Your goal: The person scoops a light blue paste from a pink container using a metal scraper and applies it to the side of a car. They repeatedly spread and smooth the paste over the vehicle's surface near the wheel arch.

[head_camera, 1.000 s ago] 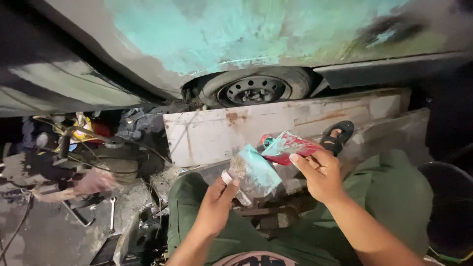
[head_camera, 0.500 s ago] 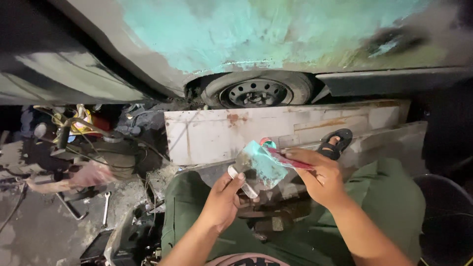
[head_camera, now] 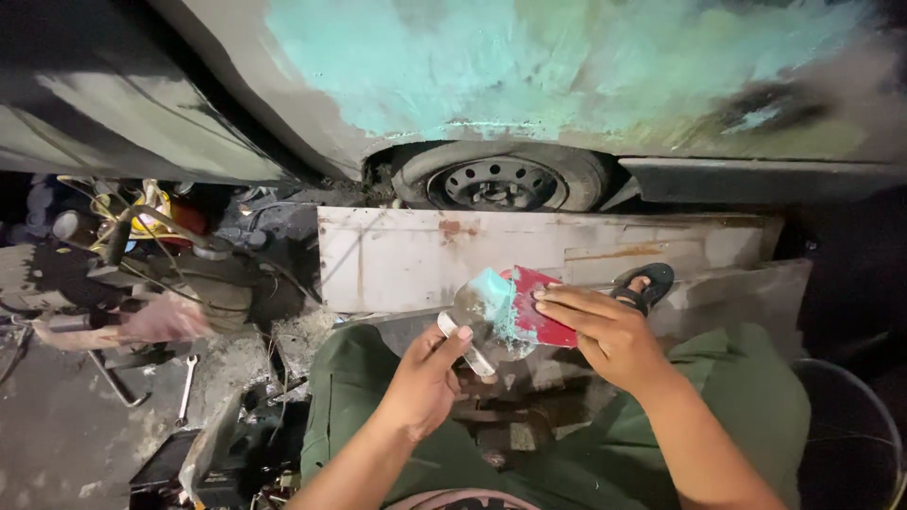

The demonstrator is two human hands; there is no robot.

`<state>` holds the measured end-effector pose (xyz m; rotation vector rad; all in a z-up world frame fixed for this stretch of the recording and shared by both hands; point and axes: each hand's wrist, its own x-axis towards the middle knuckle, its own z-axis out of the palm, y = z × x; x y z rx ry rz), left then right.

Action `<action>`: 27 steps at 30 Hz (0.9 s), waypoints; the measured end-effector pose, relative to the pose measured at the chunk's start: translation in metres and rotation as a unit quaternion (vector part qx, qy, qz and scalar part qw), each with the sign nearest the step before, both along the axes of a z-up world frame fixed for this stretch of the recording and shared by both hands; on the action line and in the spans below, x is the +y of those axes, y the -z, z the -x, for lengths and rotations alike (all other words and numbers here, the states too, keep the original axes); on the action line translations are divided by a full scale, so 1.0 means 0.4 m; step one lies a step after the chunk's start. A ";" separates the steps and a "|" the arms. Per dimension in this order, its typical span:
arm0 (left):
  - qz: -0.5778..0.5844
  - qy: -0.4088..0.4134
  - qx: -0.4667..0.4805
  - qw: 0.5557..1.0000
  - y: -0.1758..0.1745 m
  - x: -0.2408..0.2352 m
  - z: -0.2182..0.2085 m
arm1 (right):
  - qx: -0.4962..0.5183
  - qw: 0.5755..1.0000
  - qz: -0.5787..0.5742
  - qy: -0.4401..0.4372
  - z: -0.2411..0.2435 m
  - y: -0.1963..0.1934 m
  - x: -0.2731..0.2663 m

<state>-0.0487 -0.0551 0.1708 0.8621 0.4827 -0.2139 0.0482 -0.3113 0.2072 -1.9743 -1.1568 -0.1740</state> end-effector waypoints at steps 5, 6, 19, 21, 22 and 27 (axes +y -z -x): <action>0.000 0.019 -0.005 1.000 -0.047 0.037 0.011 | 0.018 0.999 0.030 0.029 -0.025 0.054 -0.017; -0.046 0.041 -0.017 0.998 -0.062 0.050 0.012 | 0.026 0.998 0.036 0.046 -0.031 0.073 -0.021; -0.557 0.105 -0.165 0.807 -0.025 0.109 -0.003 | 0.547 0.743 -0.273 0.272 -0.011 0.155 0.059; -0.561 0.082 -0.190 0.801 0.021 0.109 -0.010 | 0.565 0.697 -0.349 0.269 0.008 0.141 0.094; -0.561 0.084 -0.189 0.802 0.008 0.102 -0.008 | 0.566 0.696 -0.349 0.271 0.008 0.143 0.099; -0.633 0.126 -0.229 0.729 -0.032 0.061 -0.015 | 0.562 0.697 -0.322 0.308 0.015 0.103 0.144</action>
